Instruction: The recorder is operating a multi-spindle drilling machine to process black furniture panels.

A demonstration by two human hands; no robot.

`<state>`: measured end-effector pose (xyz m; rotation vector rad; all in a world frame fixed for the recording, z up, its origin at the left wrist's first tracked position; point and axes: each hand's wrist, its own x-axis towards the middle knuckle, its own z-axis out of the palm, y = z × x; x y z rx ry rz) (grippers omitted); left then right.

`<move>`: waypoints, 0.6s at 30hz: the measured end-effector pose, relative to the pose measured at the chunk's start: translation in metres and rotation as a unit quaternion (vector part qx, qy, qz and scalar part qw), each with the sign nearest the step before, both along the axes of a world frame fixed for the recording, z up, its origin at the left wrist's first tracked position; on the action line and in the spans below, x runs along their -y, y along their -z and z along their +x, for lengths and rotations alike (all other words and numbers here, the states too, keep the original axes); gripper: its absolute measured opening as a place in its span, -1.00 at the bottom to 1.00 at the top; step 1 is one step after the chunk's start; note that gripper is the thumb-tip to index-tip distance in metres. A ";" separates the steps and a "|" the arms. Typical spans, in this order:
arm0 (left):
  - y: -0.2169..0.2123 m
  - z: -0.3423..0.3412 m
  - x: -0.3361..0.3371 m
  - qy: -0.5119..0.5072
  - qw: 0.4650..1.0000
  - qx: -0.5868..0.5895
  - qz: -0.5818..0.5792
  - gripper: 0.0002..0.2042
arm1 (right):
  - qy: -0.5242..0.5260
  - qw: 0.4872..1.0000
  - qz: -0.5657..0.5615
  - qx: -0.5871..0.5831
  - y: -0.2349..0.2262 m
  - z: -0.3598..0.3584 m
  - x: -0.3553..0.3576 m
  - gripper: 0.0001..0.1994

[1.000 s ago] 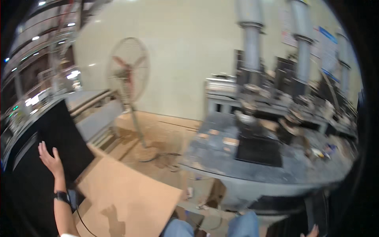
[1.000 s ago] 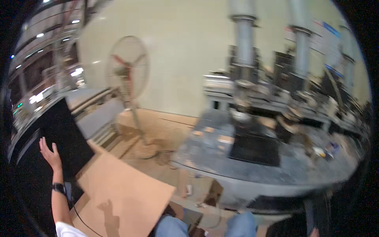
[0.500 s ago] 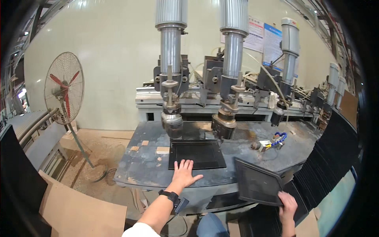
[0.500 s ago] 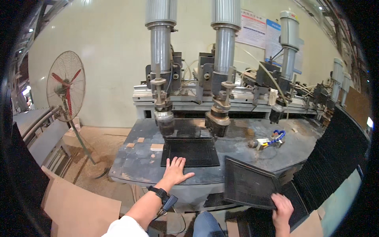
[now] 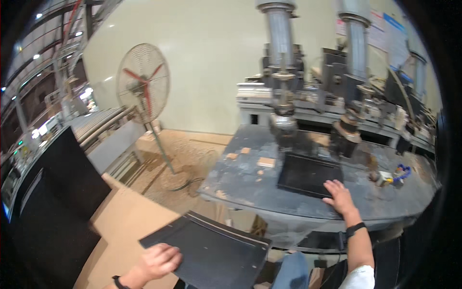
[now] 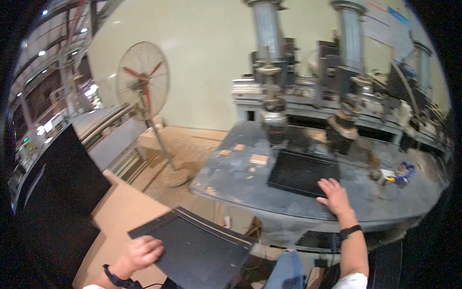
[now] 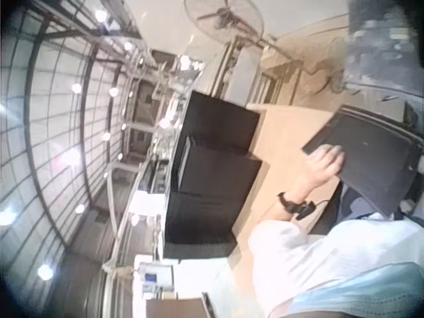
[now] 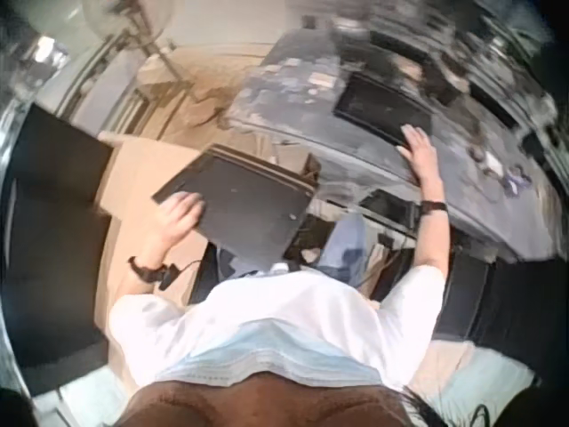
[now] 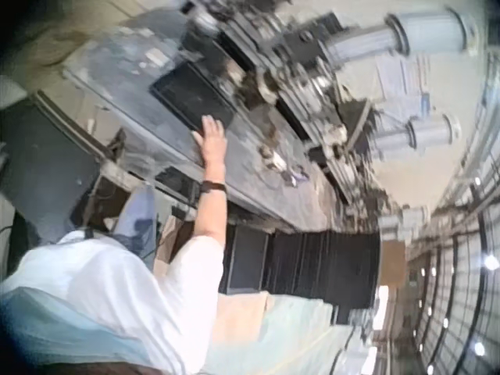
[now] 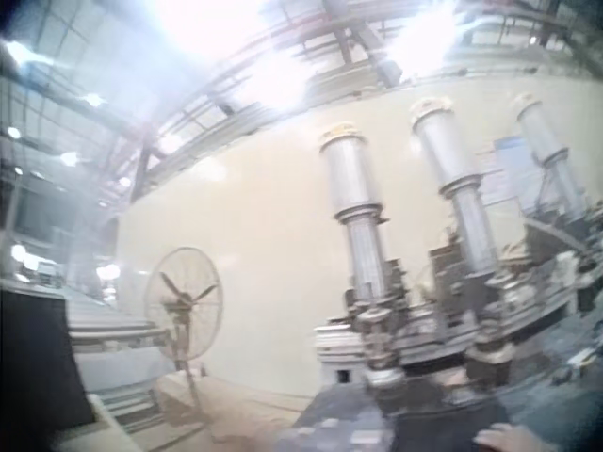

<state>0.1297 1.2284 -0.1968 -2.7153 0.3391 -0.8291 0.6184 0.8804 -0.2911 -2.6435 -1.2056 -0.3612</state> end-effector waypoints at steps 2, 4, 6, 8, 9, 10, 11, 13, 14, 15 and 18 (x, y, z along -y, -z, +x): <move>-0.022 -0.060 -0.012 -0.110 0.992 0.035 0.047 -0.83 | -0.055 0.998 0.016 0.004 -0.008 0.010 -0.010 -0.30; -0.044 -0.113 -0.017 -0.218 0.965 0.079 0.126 -0.81 | -0.059 0.996 0.020 -0.058 -0.006 0.019 -0.016 -0.21; -0.060 -0.161 -0.018 -0.323 0.930 0.109 0.139 -0.81 | -0.057 0.995 0.041 -0.071 -0.001 0.025 -0.011 -0.23; -0.069 -0.208 -0.023 -0.395 0.893 0.148 0.159 -0.79 | -0.078 0.993 0.076 -0.039 0.043 0.061 0.011 -0.30; -0.077 -0.226 -0.028 -0.418 0.880 0.165 0.152 -0.77 | -0.070 0.992 0.075 -0.069 0.059 0.073 0.014 -0.29; -0.087 -0.244 -0.030 -0.425 0.875 0.182 0.147 -0.74 | -0.067 0.993 0.046 -0.087 0.053 0.072 0.014 -0.41; -0.098 -0.259 -0.037 -0.431 0.863 0.204 0.169 -0.70 | -0.086 0.992 0.045 -0.087 0.040 0.062 0.001 -0.41; -0.121 -0.283 -0.057 -0.477 0.826 0.233 0.189 -0.63 | -0.144 0.989 0.025 -0.005 0.015 0.045 -0.019 -0.45; -0.134 -0.293 -0.072 -0.503 0.808 0.244 0.188 -0.60 | -0.144 0.989 0.024 -0.001 0.023 0.059 -0.015 -0.45; -0.147 -0.303 -0.090 -0.522 0.791 0.254 0.190 -0.60 | -0.121 0.990 0.044 -0.051 0.045 0.089 -0.003 -0.43; -0.184 -0.329 -0.138 -0.592 0.726 0.270 0.224 -0.65 | -0.024 0.992 0.041 -0.115 0.030 0.067 -0.036 -0.37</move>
